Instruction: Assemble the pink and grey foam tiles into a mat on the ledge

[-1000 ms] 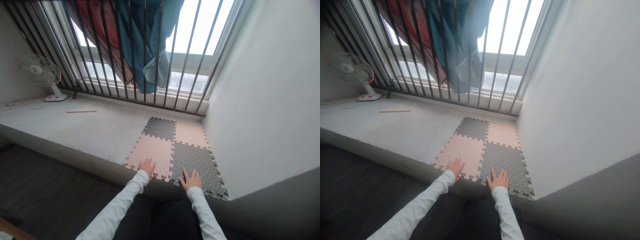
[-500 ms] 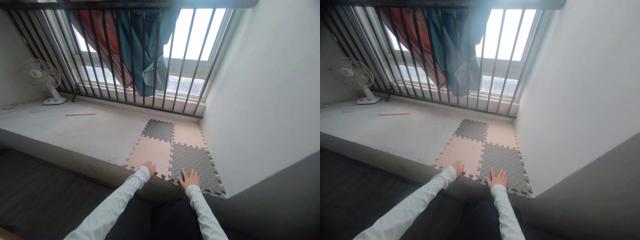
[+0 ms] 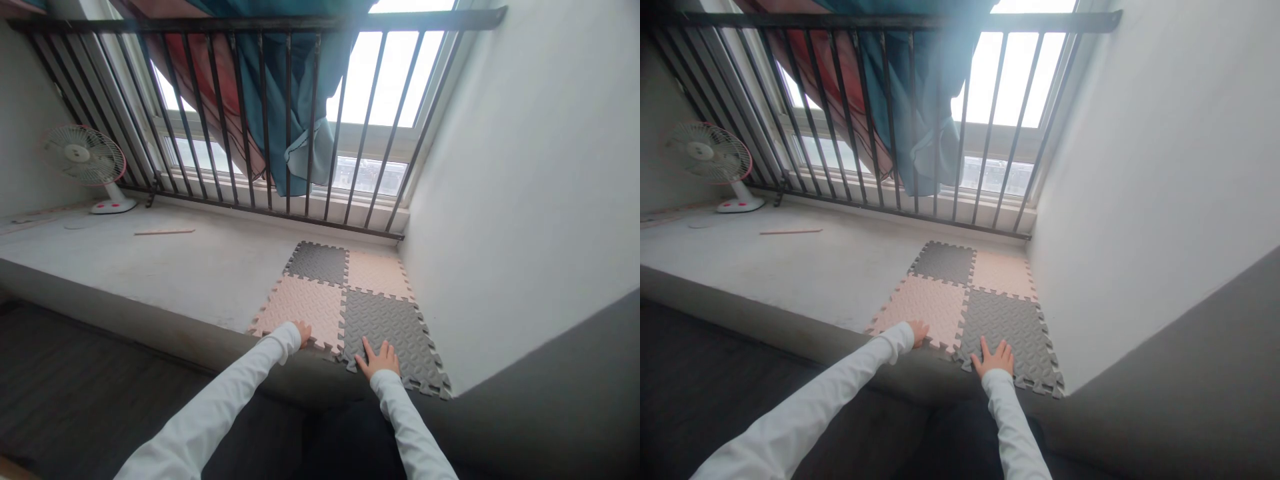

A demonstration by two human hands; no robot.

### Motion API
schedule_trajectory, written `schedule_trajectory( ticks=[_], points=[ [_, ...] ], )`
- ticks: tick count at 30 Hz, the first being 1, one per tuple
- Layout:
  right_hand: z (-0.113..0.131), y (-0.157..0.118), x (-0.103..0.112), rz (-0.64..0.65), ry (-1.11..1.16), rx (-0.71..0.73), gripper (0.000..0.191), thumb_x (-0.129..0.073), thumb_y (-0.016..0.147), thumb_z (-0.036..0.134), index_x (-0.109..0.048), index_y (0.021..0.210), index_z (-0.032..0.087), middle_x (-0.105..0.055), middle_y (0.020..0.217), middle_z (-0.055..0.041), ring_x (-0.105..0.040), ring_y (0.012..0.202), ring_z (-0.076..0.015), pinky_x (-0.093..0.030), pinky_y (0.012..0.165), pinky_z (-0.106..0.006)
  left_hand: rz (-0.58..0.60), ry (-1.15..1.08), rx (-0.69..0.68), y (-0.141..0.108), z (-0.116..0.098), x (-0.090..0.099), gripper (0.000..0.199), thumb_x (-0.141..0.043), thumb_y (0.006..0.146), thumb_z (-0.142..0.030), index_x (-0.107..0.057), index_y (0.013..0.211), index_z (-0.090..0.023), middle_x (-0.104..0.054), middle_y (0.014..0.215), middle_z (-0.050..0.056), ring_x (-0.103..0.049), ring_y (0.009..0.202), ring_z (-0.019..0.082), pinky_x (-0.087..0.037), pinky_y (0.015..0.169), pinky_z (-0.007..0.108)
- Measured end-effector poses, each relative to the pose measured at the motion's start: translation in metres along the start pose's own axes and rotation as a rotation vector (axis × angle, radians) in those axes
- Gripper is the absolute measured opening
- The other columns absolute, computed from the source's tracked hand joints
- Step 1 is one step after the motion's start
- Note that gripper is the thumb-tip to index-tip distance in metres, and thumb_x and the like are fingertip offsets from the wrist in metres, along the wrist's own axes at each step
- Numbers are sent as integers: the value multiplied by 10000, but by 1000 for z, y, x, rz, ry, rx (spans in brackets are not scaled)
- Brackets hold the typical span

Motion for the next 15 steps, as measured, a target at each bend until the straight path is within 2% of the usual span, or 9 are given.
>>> schedule_trajectory(
  ticks=[8,12,15],
  points=[
    [1,-1,2,31,-7,-13,616,-254,736,656,-195,1286,382,-283,1343,-126,-225,1221,-331,-171,918,-466,18,-21,-3,-2,8,11,402,-438,727,-216,-461,1122,-146,-534,1131,150,-540,967,242,-432,782,368],
    [1,-3,4,31,-14,-19,600,-271,739,644,-199,1280,395,-287,1342,-123,-227,1220,-333,-178,917,-462,-18,-55,-20,-2,20,24,357,-401,751,-205,-472,1096,-148,-558,1116,107,-539,960,190,-414,803,308],
    [0,-4,5,42,-20,-25,600,-274,741,639,-194,1282,392,-286,1343,-123,-228,1220,-331,-171,919,-464,-49,-95,-30,-4,28,37,349,-407,747,-210,-486,1078,-134,-572,1098,106,-541,952,196,-406,806,308]
  ],
)
Point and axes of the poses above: each hand's wrist, its own y-axis towards the middle knuckle, its own x-axis out of the back of the hand, z = x × y, the point moved 8 cm from there along y, towards the middle knuckle
